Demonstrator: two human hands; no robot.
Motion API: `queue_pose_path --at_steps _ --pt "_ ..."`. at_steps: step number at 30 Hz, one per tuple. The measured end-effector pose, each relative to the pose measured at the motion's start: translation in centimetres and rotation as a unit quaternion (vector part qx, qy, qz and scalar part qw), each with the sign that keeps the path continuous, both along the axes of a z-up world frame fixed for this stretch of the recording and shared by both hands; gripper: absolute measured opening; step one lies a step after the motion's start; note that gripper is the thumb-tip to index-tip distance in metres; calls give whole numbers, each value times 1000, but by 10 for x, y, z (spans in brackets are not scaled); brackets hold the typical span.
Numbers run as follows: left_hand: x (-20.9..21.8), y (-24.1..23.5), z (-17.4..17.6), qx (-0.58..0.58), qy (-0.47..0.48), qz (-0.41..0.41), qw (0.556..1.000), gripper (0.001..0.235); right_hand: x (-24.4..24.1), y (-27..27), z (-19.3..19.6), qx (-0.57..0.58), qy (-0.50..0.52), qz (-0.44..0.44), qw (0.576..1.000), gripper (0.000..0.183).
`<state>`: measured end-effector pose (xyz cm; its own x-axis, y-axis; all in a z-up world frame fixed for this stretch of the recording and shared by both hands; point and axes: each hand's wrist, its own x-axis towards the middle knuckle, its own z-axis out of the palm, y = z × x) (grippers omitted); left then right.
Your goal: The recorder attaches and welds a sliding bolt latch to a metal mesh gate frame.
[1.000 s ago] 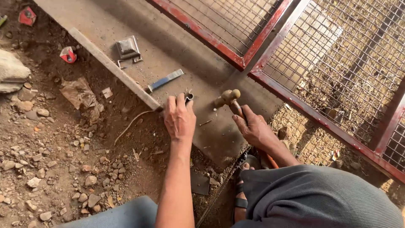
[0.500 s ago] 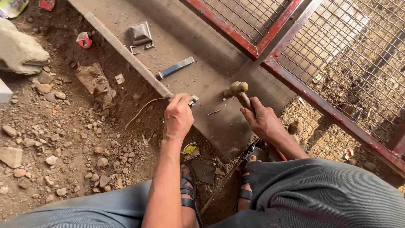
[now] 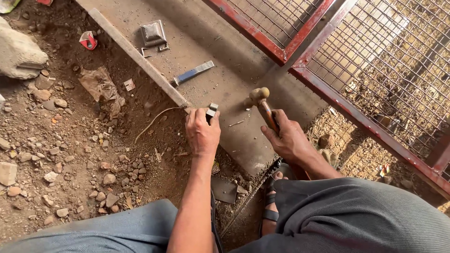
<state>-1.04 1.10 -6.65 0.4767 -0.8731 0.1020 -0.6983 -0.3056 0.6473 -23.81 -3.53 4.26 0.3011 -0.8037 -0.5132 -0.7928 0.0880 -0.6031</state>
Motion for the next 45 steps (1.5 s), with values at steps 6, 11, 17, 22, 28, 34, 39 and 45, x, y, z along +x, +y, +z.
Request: queue_pose_path --at_steps 6,11,17,22,28,34,39,45 --pt "7 2 8 66 -72 -68 993 23 27 -10 35 -93 -176 80 977 53" --pt "4 6 -23 50 -90 -34 994 20 45 -23 7 -171 -163 169 957 46" --pt "2 3 -1 68 -61 -40 995 17 47 -22 53 -166 -129 134 968 38" --pt "4 3 31 215 137 33 966 35 53 -24 26 -239 -176 173 939 35" --pt "9 -3 21 170 30 -27 985 14 47 -24 61 -122 -61 116 984 30" --pt "12 -2 42 213 33 -22 976 20 54 -27 7 -205 -38 245 947 24" --pt "19 11 64 114 -14 -8 993 30 40 -30 43 -224 -81 162 958 24" --pt "71 7 50 -53 -22 86 995 22 41 -35 33 -154 -68 153 974 29"
